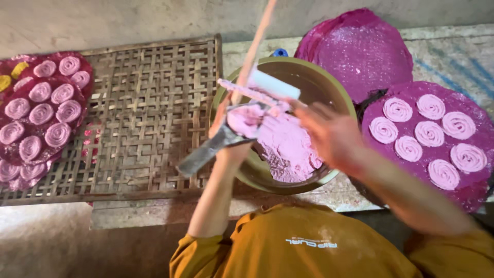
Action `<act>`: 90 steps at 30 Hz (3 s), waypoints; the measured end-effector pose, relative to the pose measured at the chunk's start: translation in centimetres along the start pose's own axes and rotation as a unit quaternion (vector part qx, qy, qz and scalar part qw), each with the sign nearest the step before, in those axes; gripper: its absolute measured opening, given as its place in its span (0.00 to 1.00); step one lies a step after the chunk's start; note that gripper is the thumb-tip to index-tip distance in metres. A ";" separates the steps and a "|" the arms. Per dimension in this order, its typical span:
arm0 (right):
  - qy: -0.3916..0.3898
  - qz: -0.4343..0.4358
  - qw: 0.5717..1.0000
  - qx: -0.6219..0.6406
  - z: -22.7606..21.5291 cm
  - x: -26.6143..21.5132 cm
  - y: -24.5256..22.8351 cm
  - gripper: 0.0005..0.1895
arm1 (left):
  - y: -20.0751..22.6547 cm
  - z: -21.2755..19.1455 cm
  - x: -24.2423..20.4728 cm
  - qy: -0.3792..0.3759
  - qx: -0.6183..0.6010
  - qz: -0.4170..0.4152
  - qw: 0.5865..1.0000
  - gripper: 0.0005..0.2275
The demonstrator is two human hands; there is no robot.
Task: The person scoops pink paste from a bowl and loads it into a handheld extruder. They then press the extruder against a cylindrical mold to form spiral-shaped candles, placing each finished unit onto a purple tray.
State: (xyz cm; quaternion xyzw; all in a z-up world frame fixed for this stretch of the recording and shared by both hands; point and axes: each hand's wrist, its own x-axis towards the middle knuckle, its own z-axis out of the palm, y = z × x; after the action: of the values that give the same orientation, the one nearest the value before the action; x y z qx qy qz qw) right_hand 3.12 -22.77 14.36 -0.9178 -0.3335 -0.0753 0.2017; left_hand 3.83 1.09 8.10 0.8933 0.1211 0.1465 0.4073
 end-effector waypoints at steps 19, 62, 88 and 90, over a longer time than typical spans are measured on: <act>0.065 0.022 0.962 0.263 10.6 -2.5 4.9 0.20 | -2.7 4.5 3.2 0.045 -0.141 0.050 0.988 0.36; -0.117 0.012 0.856 0.504 -11.1 -31.2 25.6 0.51 | 21.0 25.0 -16.1 -0.575 -0.399 0.047 0.713 0.31; -0.299 0.227 0.709 0.596 -10.2 -32.7 40.7 0.43 | 14.2 35.3 -17.6 -0.282 -0.062 0.053 0.956 0.11; -0.245 0.233 0.703 0.625 -10.6 -33.0 40.3 0.46 | 13.7 35.1 -20.0 -0.230 0.001 0.202 0.952 0.11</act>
State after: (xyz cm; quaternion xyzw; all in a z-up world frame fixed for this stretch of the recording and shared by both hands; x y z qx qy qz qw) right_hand 3.74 -74.47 2.07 -0.6156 -0.1172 0.4277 0.6514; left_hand -0.76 -38.68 -6.66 0.9089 -0.1583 0.0160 0.3855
